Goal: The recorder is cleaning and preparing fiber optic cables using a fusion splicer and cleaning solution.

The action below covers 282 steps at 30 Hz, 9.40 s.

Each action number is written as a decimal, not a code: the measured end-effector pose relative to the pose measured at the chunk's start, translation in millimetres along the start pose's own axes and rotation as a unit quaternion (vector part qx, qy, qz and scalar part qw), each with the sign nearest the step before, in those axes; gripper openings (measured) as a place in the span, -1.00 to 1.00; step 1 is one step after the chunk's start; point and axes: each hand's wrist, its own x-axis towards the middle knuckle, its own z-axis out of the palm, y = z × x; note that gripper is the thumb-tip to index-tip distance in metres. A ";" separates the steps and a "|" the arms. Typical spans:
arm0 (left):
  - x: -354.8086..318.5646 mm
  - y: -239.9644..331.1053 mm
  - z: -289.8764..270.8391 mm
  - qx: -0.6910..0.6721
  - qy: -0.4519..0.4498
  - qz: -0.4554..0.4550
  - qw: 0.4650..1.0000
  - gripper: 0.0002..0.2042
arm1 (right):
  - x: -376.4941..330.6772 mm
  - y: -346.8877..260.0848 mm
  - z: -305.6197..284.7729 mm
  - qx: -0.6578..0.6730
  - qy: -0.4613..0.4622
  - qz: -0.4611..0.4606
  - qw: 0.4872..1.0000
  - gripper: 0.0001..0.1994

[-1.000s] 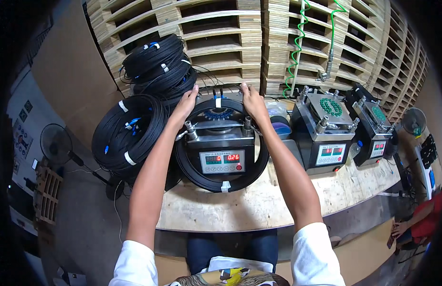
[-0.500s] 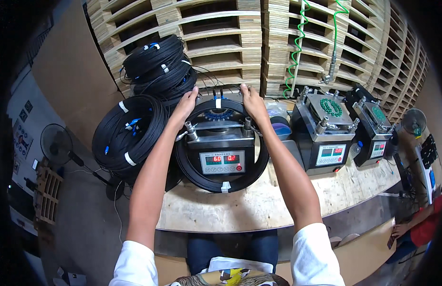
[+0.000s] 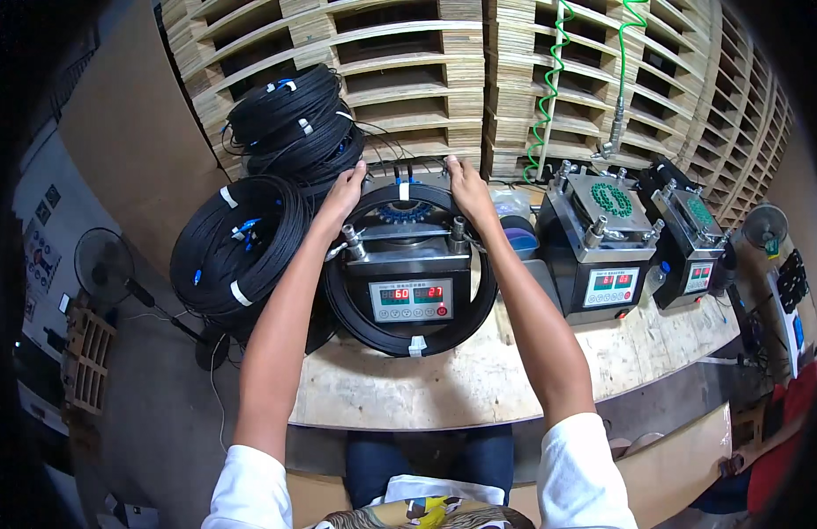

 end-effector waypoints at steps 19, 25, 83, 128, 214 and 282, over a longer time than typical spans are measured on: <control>5.5 -6.3 -5.1 -0.019 -0.010 -0.007 1.000 -0.11 | -2.5 -8.2 -1.1 0.012 -0.018 0.019 1.000 -0.32; -5.4 1.7 -5.2 -0.011 -0.001 -0.015 1.000 -0.11 | -5.2 -12.5 0.8 0.028 -0.001 0.034 0.999 -0.33; 8.3 -10.4 -3.6 -0.016 -0.011 0.001 1.000 -0.13 | -2.9 -0.9 3.9 0.008 0.030 -0.011 0.999 -0.38; -0.6 -4.2 -7.3 -0.015 -0.006 -0.007 1.000 -0.11 | -9.1 -16.0 -2.2 -0.031 -0.008 0.047 0.998 -0.37; 126.6 -70.7 12.0 -0.534 0.127 -0.277 0.789 -0.75 | 0.2 0.3 8.1 0.007 0.005 -0.043 0.999 -0.66; -135.3 -39.5 -10.0 0.264 0.262 0.351 0.860 -0.17 | -141.1 -50.3 -34.3 -0.192 0.198 0.033 0.961 -0.63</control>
